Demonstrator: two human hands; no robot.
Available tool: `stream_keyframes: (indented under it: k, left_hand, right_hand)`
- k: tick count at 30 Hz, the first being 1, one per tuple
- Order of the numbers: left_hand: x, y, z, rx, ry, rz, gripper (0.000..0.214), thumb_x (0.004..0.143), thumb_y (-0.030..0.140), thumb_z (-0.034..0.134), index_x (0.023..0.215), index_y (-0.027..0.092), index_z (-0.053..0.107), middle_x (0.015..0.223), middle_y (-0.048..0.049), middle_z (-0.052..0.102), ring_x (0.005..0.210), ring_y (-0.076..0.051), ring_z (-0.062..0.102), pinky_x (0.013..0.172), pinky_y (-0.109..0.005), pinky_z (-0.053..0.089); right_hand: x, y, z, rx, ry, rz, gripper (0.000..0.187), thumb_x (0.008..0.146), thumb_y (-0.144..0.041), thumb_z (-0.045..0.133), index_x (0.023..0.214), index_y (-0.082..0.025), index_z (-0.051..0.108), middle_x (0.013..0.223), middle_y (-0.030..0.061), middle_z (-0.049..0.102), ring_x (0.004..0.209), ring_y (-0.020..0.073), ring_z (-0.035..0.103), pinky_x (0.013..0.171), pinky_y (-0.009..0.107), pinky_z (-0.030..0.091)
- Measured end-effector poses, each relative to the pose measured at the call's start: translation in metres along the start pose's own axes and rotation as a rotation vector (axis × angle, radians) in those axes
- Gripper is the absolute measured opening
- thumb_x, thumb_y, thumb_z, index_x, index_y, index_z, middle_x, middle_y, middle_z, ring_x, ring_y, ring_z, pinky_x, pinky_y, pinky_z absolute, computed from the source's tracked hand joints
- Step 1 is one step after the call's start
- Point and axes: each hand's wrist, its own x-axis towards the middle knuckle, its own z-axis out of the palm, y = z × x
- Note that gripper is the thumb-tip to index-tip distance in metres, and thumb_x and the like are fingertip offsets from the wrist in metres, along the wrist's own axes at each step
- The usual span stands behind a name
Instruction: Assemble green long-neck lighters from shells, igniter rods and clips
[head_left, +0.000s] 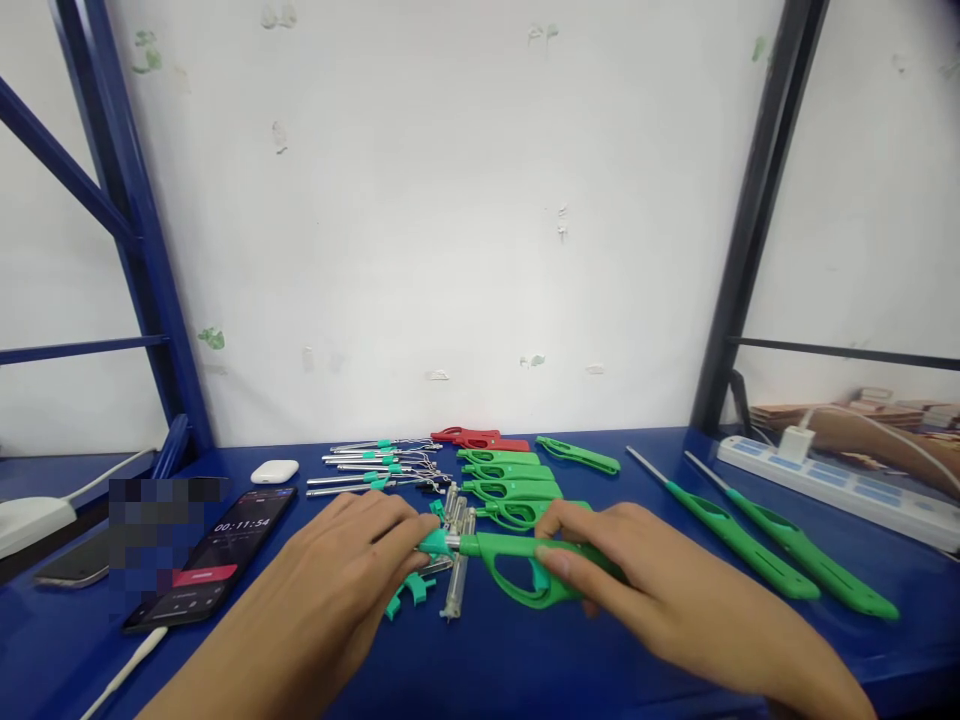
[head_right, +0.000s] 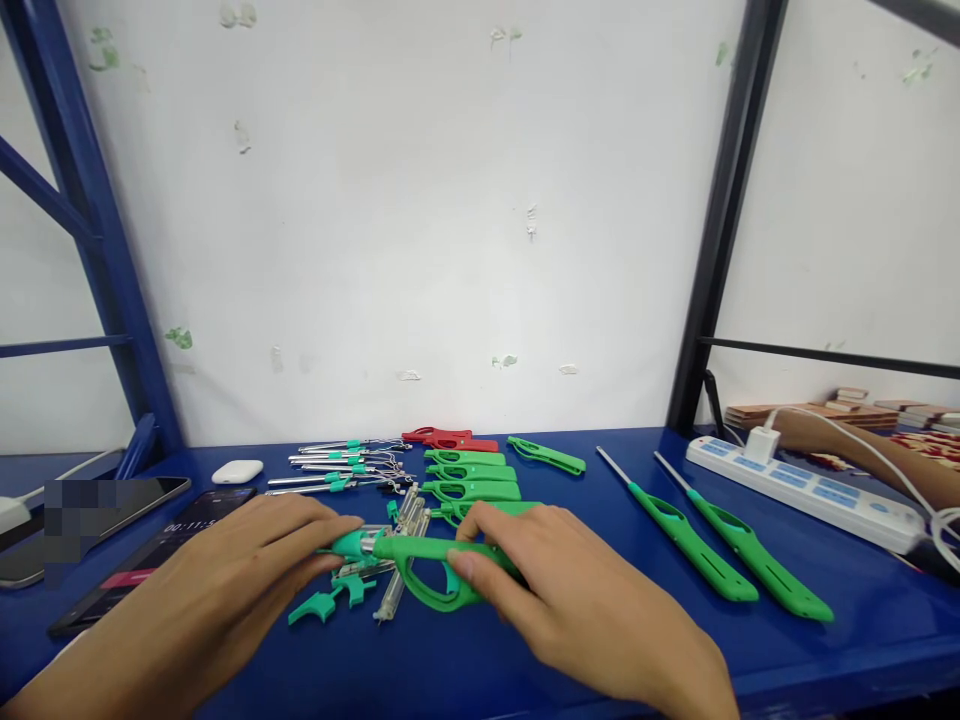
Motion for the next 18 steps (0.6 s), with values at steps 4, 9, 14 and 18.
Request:
stream_keyframes:
  k: [4,9,14,18]
  left_hand:
    - [0.006,0.014,0.005,-0.027,0.067,-0.006,0.039,0.115,0.015,0.029,0.117,0.025,0.067,0.093,-0.0006,0.078,0.070,-0.018,0.071,0.060,-0.029,0.054]
    - [0.009,0.017,0.013,-0.088,0.060,0.024,0.030,0.117,0.019,0.034,0.125,0.022,0.062,0.094,-0.0022,0.074,0.076,-0.020,0.070,0.066,-0.031,0.057]
    - [0.012,0.014,0.014,-0.115,0.118,0.052,0.024,0.112,0.011,0.043,0.127,0.018,0.061,0.089,-0.0030,0.071,0.073,-0.019,0.065,0.063,-0.032,0.055]
    - [0.013,0.014,0.008,-0.052,0.220,0.085,0.027,0.110,0.007,0.042,0.127,0.017,0.061,0.083,-0.0020,0.072,0.067,-0.017,0.063,0.061,-0.032,0.054]
  right_hand:
    - [0.001,-0.001,0.000,-0.004,0.023,-0.028,0.042,0.115,-0.062,0.044,0.118,-0.032,0.072,0.092,0.0020,0.079,0.097,0.0269,0.070,0.083,0.034,0.046]
    - [0.001,-0.001,-0.004,0.035,0.081,-0.077,0.039,0.114,-0.060,0.049,0.116,-0.033,0.077,0.085,-0.0015,0.079,0.085,0.0238,0.072,0.083,0.033,0.046]
    - [0.007,-0.003,-0.006,0.103,0.075,-0.154,0.045,0.116,-0.051,0.050,0.092,-0.025,0.078,0.074,-0.0019,0.075,0.065,0.0171,0.067,0.081,0.031,0.048]
    - [0.012,-0.004,-0.002,0.209,0.041,-0.176,0.047,0.115,-0.051,0.051,0.092,-0.021,0.079,0.066,-0.0031,0.067,0.053,0.0127,0.059,0.069,0.026,0.047]
